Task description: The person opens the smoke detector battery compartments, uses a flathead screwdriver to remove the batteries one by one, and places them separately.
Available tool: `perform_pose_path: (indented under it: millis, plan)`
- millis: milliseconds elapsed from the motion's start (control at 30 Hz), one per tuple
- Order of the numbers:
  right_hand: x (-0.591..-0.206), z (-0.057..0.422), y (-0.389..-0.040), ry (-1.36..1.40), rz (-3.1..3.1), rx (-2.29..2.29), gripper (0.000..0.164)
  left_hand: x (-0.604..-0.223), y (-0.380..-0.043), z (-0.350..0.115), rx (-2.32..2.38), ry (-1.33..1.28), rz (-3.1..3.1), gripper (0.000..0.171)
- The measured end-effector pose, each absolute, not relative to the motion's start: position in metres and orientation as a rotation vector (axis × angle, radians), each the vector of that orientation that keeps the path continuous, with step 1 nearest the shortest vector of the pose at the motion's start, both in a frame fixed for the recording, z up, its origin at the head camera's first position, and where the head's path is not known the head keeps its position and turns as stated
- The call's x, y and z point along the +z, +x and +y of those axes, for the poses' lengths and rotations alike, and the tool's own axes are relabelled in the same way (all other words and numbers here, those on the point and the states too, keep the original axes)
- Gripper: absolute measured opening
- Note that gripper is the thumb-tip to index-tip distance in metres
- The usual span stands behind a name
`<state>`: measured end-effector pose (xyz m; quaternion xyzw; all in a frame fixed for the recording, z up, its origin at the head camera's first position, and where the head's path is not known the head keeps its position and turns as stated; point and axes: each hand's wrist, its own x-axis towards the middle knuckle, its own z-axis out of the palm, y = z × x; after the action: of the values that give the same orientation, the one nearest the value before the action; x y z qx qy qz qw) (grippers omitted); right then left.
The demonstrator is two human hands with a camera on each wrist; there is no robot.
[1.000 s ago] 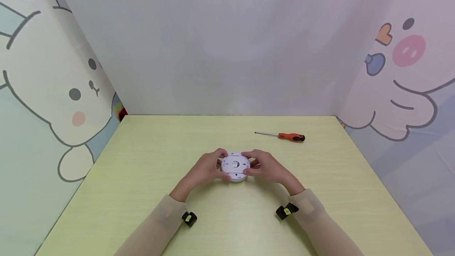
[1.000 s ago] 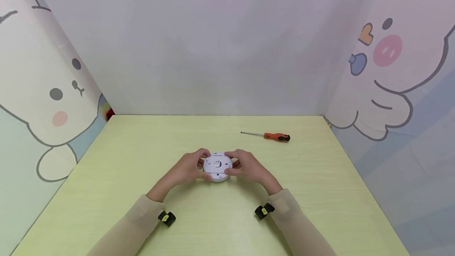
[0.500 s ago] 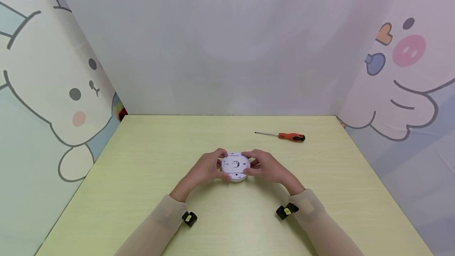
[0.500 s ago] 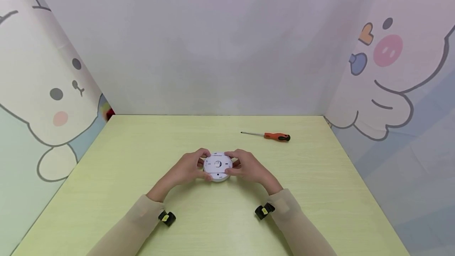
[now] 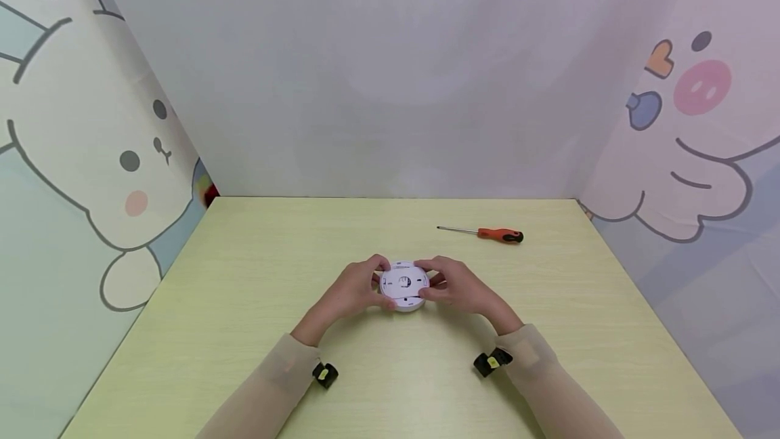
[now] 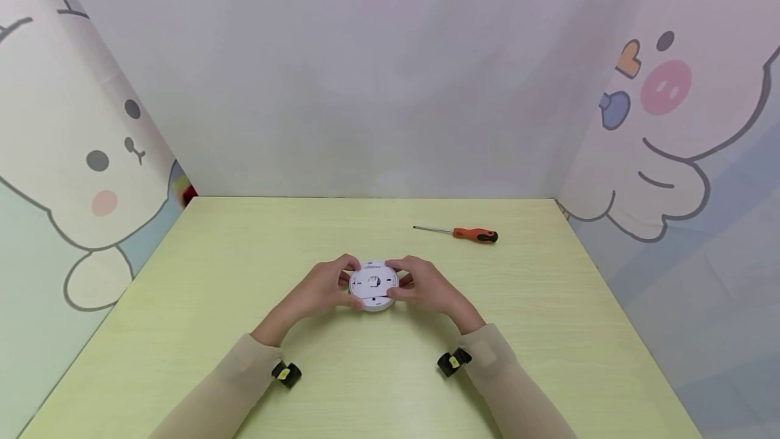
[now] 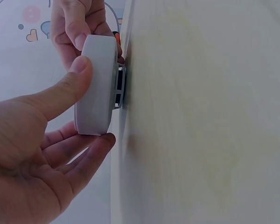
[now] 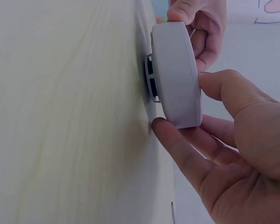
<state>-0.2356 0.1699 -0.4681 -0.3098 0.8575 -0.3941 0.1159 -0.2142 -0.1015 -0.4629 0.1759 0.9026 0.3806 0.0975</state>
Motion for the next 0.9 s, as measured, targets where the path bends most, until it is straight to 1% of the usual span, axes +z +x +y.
perform_pose_path:
  millis: [367, 667, 900]
  plan:
    - [-0.4698, 0.1707, -0.2371, -0.901, 2.511, -1.143, 0.060, -0.4609, -0.2124, -0.1000, 1.141, 0.470, 2.660, 0.062]
    - [-0.4711, 0.1718, -0.2394, -0.913, 2.508, -1.148, 0.061, -0.4616, -0.2139, -0.1003, 1.142, 0.497, 2.667, 0.061]
    - [-0.4710, 0.1713, -0.2385, -0.911, 2.495, -1.159, 0.061, -0.4629, -0.2136, -0.0995, 1.124, 0.479, 2.670, 0.064]
